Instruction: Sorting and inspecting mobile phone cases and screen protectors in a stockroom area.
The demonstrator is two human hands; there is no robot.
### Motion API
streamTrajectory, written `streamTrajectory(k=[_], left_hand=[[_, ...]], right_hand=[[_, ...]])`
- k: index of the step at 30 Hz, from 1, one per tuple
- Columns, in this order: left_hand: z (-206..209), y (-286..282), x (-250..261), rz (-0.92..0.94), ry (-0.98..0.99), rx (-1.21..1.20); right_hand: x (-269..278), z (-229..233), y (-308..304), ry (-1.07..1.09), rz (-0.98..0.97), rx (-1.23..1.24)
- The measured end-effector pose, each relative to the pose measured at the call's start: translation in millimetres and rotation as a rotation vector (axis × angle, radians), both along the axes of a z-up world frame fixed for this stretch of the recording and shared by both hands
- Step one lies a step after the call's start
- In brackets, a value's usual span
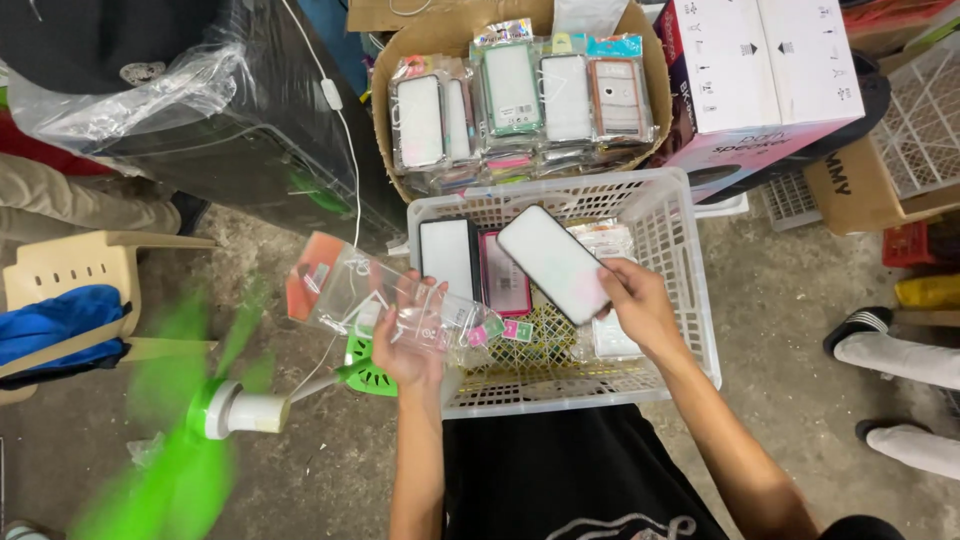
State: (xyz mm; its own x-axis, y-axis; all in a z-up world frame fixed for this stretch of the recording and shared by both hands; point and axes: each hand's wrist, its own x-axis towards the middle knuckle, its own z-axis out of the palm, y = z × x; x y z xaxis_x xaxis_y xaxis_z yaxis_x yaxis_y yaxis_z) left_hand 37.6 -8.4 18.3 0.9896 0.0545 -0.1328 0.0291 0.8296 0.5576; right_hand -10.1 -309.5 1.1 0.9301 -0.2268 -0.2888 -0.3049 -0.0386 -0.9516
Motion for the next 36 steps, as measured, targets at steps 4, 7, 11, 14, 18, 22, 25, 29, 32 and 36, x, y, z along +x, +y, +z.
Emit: streamTrajectory(k=[4,7,11,14,18,22,25,29,32,36], left_hand=[[16,-12,13,-0.034,-0.039,0.014],[18,-21,19,0.102,-0.031,-0.061],[22,-26,21,0.153,-0.103,-0.079],[21,-27,18,0.038,-0.178,-0.051],[22,-26,11,-0.102,-0.175,-0.046],[34,-28,10,-0.071,-0.154,-0.083],[44,-25,12,-0.079,-0.183,-0.121],[55,-16,15,-0.07,-0.131,-0.056],[51,-16,10,-0.076,-0.112,-0.04],[34,-25,7,-0.117,-0.109,-0.012]], right_hand=[[-36,16,3,-0.117,0.02,0.033],[-52,28,17,-0.071,0.034,-0.124],[-61,27,32,-0.015,0.03,0.071],[-61,10,34,0.005,0.104,0.147],[-52,-9,42,0.008,0.125,0.145],[-39,2,49,-0.046,0.139,0.319],[-38,7,50,-0.054,0.131,0.277],[-38,21,48,-0.171,0.138,-0.15],[-39,12,51,-0.147,0.13,-0.022],[-38,9,66,0.026,0.156,0.158]])
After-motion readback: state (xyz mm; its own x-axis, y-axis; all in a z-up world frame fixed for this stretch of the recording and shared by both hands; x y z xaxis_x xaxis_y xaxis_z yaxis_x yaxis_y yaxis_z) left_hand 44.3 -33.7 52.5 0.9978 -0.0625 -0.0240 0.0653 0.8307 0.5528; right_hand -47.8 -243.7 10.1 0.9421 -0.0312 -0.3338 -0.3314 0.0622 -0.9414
